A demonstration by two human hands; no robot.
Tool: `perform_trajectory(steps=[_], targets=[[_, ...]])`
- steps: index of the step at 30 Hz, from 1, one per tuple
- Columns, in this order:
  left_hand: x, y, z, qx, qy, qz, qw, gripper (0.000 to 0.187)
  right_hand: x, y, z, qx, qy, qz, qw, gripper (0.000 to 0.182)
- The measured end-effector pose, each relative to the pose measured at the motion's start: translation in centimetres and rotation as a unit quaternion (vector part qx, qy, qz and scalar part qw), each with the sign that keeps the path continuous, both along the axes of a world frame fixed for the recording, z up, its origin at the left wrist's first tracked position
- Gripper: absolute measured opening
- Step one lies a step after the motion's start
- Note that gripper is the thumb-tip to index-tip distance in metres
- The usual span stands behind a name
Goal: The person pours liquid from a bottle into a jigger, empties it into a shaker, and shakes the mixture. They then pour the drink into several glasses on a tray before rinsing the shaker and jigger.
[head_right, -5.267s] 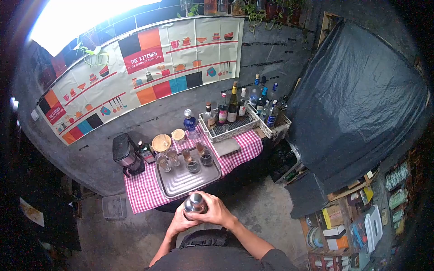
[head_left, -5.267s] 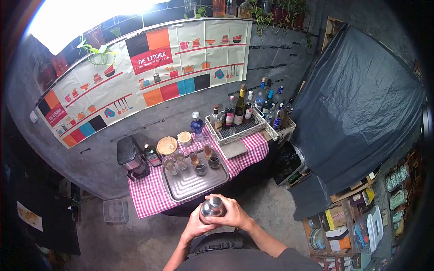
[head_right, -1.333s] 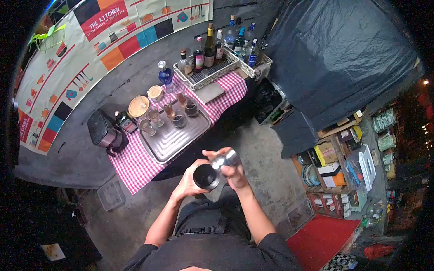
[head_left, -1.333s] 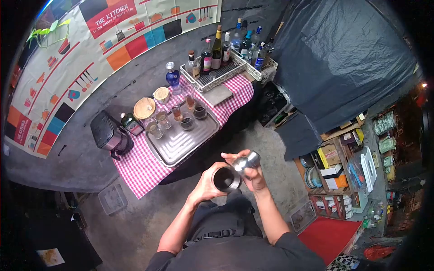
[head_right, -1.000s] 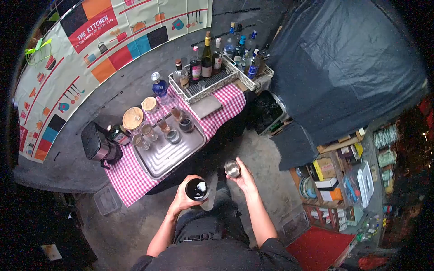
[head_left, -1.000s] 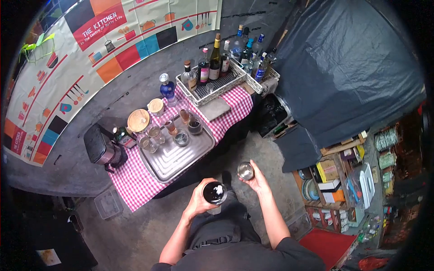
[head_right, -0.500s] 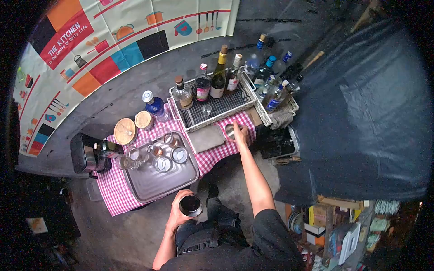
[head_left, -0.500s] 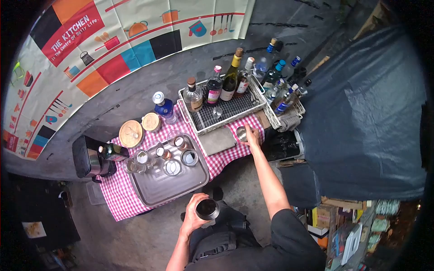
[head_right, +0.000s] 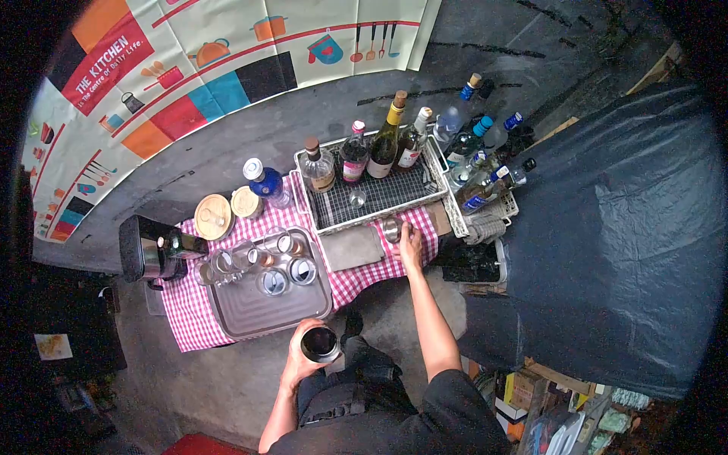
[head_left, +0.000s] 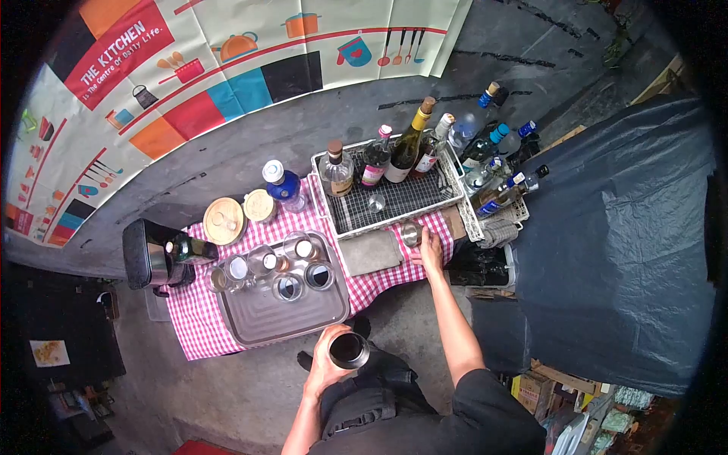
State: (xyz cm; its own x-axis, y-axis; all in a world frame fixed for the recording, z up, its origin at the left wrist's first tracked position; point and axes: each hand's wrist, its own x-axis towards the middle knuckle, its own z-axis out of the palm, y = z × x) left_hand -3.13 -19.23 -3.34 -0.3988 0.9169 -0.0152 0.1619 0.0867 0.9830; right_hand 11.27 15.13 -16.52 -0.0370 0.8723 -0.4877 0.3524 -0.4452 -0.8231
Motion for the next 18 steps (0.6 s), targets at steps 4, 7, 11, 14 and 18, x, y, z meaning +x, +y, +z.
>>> perform_trajectory(steps=[4, 7, 11, 14, 18], targets=[[0.0, 0.7, 0.2, 0.011, 0.016, -0.008, 1.0, 0.068, 0.7, -0.1, -0.9, -0.014, 0.014, -0.002, 1.0, 0.084], [-0.1, 0.8, 0.1, 0.012, 0.011, -0.015, 1.0, 0.068, 1.1, -1.1, 0.7, -0.023, -0.02, -0.014, 0.999, 0.077], [-0.1, 0.7, 0.0, -0.002, 0.007, -0.006, 1.0, 0.07, 1.5, -6.0, 2.2, 0.248, -0.066, 0.059, 0.965, 0.042], [0.0, 0.7, -0.4, -0.01, 0.004, -0.006, 1.0, 0.072, 1.8, -11.2, 6.4, 0.118, 0.157, 0.264, 0.944, 0.033], [0.4, 1.0, -0.8, -0.035, -0.015, -0.01, 0.999, 0.074, 1.1, -16.0, 13.5, 0.083, 0.216, 0.494, 0.838, 0.104]])
